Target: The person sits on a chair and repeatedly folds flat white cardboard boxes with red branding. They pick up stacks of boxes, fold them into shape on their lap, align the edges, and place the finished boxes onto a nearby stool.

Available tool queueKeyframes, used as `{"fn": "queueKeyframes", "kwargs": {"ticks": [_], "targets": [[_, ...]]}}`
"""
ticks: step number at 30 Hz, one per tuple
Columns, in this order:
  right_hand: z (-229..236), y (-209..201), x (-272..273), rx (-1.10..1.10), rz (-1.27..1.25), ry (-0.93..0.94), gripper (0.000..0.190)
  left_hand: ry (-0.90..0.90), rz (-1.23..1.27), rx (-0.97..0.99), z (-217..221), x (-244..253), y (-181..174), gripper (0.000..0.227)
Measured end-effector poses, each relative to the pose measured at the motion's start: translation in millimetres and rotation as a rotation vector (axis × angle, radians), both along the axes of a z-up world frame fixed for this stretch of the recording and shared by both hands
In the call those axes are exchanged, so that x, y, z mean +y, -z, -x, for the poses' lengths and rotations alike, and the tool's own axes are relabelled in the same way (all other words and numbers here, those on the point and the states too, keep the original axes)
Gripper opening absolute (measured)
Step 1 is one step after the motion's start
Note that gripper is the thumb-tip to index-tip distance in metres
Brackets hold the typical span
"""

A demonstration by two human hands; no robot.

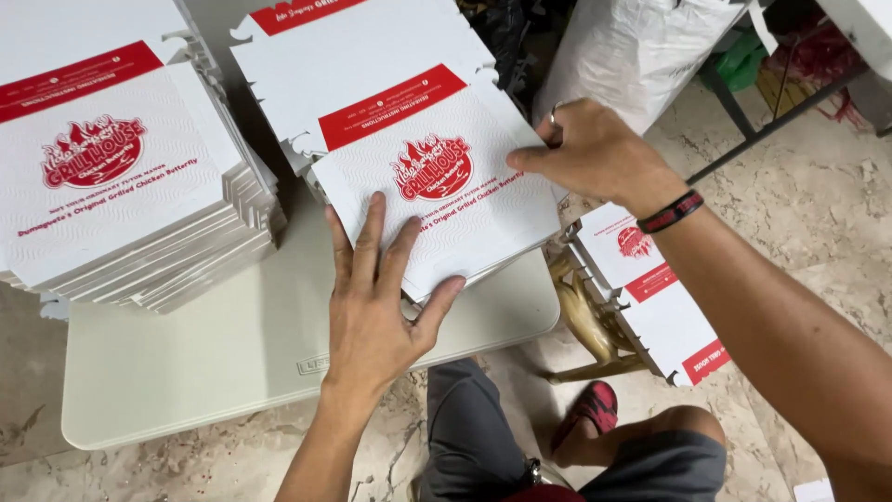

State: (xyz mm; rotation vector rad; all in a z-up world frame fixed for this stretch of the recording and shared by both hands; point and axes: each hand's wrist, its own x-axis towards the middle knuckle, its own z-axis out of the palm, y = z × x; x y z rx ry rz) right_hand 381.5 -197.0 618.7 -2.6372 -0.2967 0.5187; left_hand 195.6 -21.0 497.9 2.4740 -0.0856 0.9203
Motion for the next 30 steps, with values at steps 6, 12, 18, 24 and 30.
{"fn": "queueKeyframes", "kwargs": {"ticks": [6, 12, 18, 24, 30], "targets": [[6, -20, 6, -0.003, -0.037, 0.054, 0.029, 0.041, 0.012, 0.051, 2, 1, -6, 0.066], [-10, -1, 5, 0.437, -0.673, 0.323, 0.035, 0.077, 0.041, 0.005, 2, -1, -10, 0.059], [-30, 30, 18, 0.576, -0.846, 0.169, 0.063, 0.097, 0.35, -0.018, 11, 0, -22, 0.058], [111, 8, 5, 0.318, -1.231, 0.142, 0.048, 0.007, 1.134, -0.572, 69, -49, 2, 0.088], [217, 64, 5, 0.297, -1.341, 0.428, 0.048, -0.067, 2.104, -0.513, 101, -70, -53, 0.076]]}}
